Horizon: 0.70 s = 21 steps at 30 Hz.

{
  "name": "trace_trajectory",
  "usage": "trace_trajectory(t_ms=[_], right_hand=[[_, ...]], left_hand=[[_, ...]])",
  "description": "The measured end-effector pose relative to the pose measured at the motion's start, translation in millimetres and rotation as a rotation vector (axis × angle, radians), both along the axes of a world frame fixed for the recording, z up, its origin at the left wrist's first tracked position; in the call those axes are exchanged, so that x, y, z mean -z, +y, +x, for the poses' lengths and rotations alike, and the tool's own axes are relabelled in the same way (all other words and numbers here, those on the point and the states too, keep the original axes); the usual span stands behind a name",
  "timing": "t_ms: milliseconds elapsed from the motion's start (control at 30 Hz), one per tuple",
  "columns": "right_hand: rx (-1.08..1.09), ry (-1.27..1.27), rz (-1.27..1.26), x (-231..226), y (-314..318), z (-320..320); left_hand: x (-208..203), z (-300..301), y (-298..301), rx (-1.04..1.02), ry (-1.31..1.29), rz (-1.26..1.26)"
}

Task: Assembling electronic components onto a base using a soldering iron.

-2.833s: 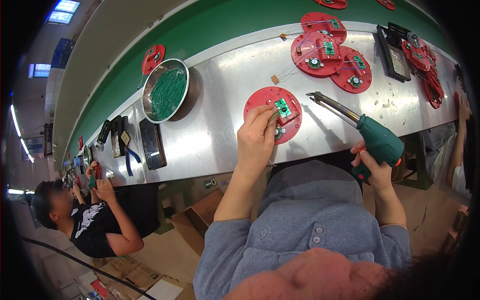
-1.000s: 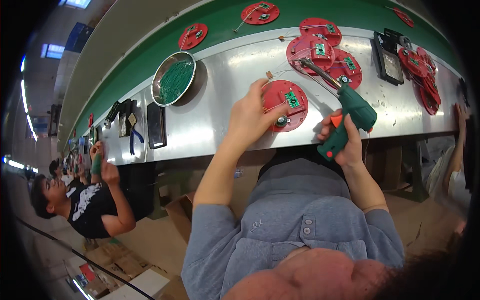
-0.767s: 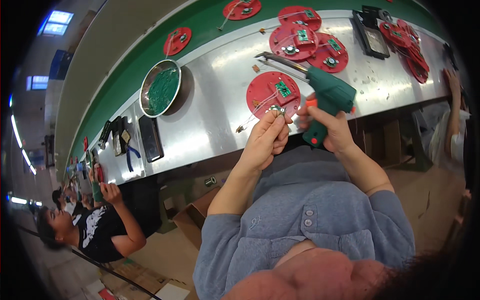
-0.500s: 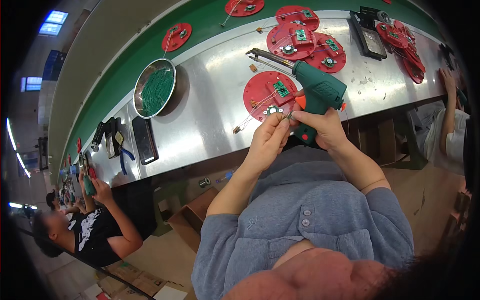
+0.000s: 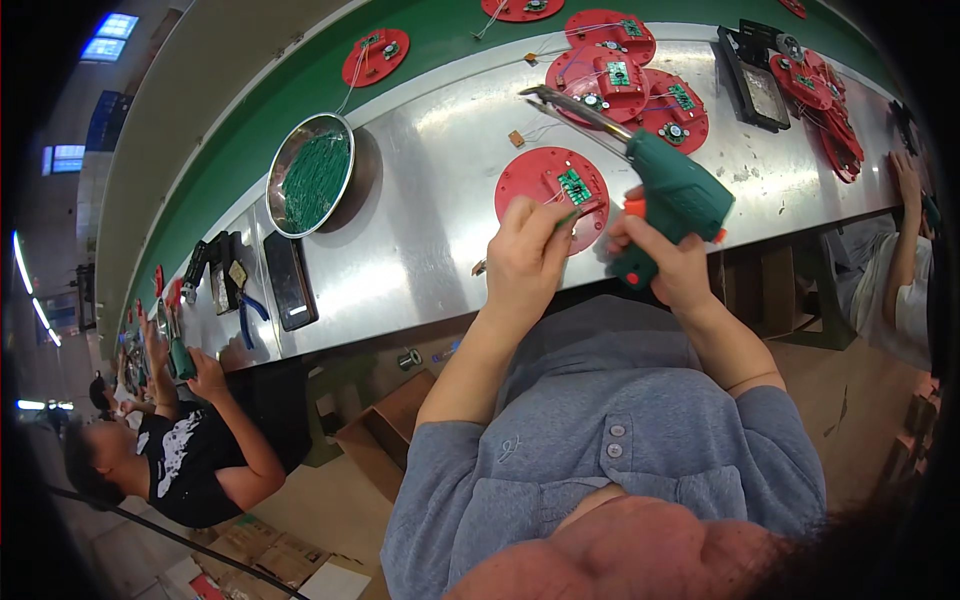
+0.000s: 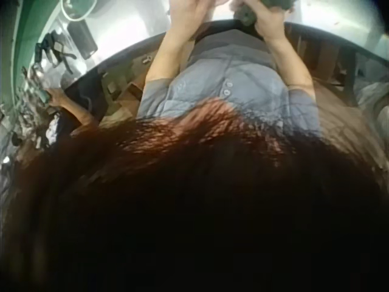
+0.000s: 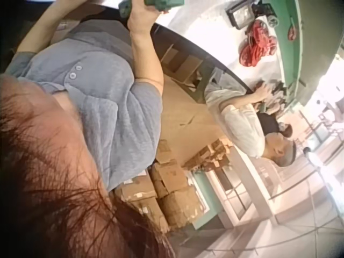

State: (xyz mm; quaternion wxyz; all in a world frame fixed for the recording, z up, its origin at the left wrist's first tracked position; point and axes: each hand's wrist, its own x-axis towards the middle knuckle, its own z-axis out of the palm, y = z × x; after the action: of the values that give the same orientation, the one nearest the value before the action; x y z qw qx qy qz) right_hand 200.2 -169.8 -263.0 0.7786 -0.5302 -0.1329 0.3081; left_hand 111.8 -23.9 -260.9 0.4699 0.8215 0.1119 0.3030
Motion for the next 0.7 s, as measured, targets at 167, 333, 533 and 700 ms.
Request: trace_trajectory(t_ms=[167,333,533,700], right_hand=[[-0.002,-0.002,0.072,5.4,-31.2,4.2],[-0.071,-0.148,-0.100,11.1,-59.2,3.4],[-0.150,-0.234,-0.284,3.9,-74.1,5.8],[-0.137,-0.184,-0.307,-5.0,-77.1,6.5]], left_hand=[[10.2,9.6,11.3,-0.048,0.031,0.271],[21.4,15.0,16.2,-0.048,0.004,0.166],[19.0,13.9,17.8,-0.018,0.049,0.127],[14.7,14.0,17.2,-0.008,0.095,0.132]])
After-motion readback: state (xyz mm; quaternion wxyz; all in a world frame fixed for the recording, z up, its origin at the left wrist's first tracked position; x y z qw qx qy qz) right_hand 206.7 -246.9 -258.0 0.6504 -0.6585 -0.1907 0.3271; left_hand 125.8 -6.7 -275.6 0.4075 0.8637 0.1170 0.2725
